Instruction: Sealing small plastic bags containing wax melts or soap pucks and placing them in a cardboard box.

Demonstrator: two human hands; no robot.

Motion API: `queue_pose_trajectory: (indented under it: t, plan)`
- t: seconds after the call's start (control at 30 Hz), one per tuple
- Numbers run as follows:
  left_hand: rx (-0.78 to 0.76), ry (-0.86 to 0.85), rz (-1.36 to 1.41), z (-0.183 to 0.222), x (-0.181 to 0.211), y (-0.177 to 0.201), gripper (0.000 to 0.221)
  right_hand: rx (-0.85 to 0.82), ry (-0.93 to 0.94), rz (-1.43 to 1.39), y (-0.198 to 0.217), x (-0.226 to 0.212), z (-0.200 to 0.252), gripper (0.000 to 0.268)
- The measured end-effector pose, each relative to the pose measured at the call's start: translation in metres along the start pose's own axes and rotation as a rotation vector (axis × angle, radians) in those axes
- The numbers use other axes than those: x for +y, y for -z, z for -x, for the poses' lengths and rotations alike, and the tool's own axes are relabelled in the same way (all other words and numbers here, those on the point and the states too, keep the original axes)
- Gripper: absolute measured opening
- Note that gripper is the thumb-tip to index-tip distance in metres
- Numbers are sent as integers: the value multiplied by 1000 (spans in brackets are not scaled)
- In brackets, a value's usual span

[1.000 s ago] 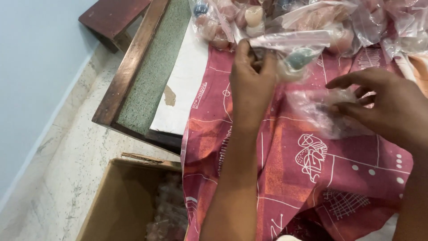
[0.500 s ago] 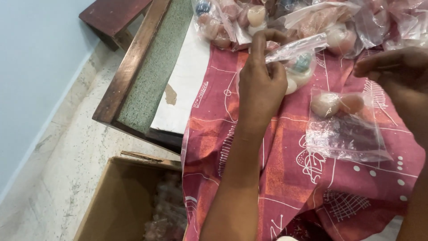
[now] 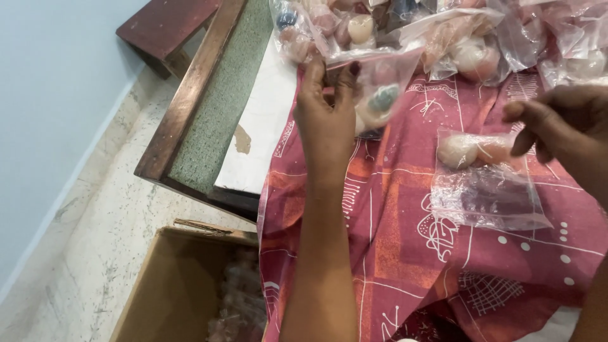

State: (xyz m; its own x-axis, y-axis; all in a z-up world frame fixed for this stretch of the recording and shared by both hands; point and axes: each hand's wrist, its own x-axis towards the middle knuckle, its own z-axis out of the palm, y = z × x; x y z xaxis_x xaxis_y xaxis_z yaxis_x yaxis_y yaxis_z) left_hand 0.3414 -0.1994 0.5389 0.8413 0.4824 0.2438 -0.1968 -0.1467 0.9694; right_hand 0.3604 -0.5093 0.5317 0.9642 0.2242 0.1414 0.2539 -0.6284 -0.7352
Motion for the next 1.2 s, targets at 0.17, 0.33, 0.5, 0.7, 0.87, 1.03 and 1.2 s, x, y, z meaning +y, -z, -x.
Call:
queue_pose_trajectory:
  t: [0.17,0.33,0.5,0.7,0.87,1.03,1.2]
  plan:
    - [8,27,-59,1,2,5,43,-448,-307,350,8,-38,19,26]
    - [-74,87,180,3,-3,-1,35,-673,-335,538,-2,-62,25,41]
    - [-410,-87,299,16,4,-11,29,220,437,145,-10,-119,34,32]
    - [-620,-112,266,28,28,-14,20,358,595,278,-12,-128,33,35]
    - [-687,-249,287,30,20,-7,26,315,537,296,-15,-106,32,12]
    - [-715,-210,248,25,26,5,19,355,674,275,-22,-96,37,12]
    - [-724,-290,231,18,12,7,22,434,721,299,-33,-94,38,15]
